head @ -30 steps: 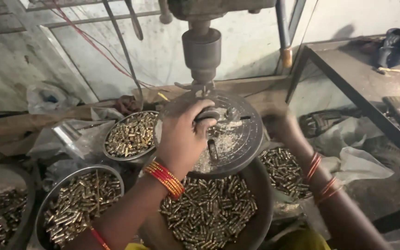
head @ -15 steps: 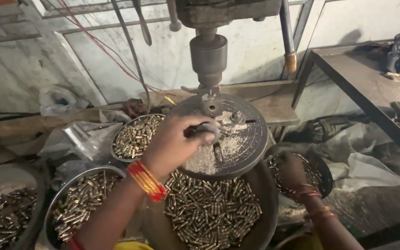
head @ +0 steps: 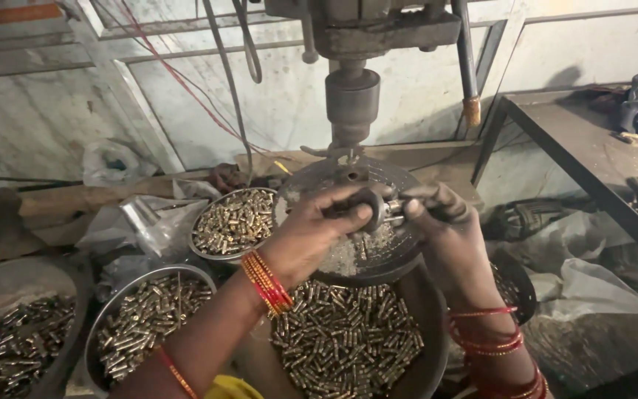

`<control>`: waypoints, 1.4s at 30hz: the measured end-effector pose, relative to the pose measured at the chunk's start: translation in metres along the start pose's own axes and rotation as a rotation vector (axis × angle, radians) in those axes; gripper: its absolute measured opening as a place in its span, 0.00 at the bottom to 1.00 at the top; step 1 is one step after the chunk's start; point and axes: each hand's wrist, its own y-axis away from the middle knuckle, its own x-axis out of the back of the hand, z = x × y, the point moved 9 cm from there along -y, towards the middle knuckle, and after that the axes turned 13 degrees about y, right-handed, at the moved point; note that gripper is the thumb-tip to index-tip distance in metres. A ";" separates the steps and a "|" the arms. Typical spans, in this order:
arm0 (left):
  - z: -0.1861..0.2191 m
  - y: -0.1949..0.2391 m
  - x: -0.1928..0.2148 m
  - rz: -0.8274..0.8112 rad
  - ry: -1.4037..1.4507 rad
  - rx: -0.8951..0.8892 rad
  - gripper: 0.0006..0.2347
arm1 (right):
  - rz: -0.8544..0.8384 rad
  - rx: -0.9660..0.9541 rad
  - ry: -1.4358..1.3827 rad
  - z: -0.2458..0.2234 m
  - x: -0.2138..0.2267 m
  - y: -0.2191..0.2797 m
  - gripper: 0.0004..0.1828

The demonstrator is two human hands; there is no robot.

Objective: Operating a drill press to process small brass metal parts.

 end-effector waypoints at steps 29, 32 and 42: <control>0.057 0.008 -0.019 0.373 -1.364 -0.691 0.12 | 0.150 0.331 0.491 -0.060 -0.028 0.012 0.09; 0.055 0.002 -0.009 0.382 -1.367 -0.593 0.13 | 0.142 0.385 0.460 -0.064 -0.028 0.016 0.10; 0.028 -0.019 0.042 0.346 -0.861 -0.135 0.36 | 0.922 0.999 1.407 -0.183 0.003 0.000 0.20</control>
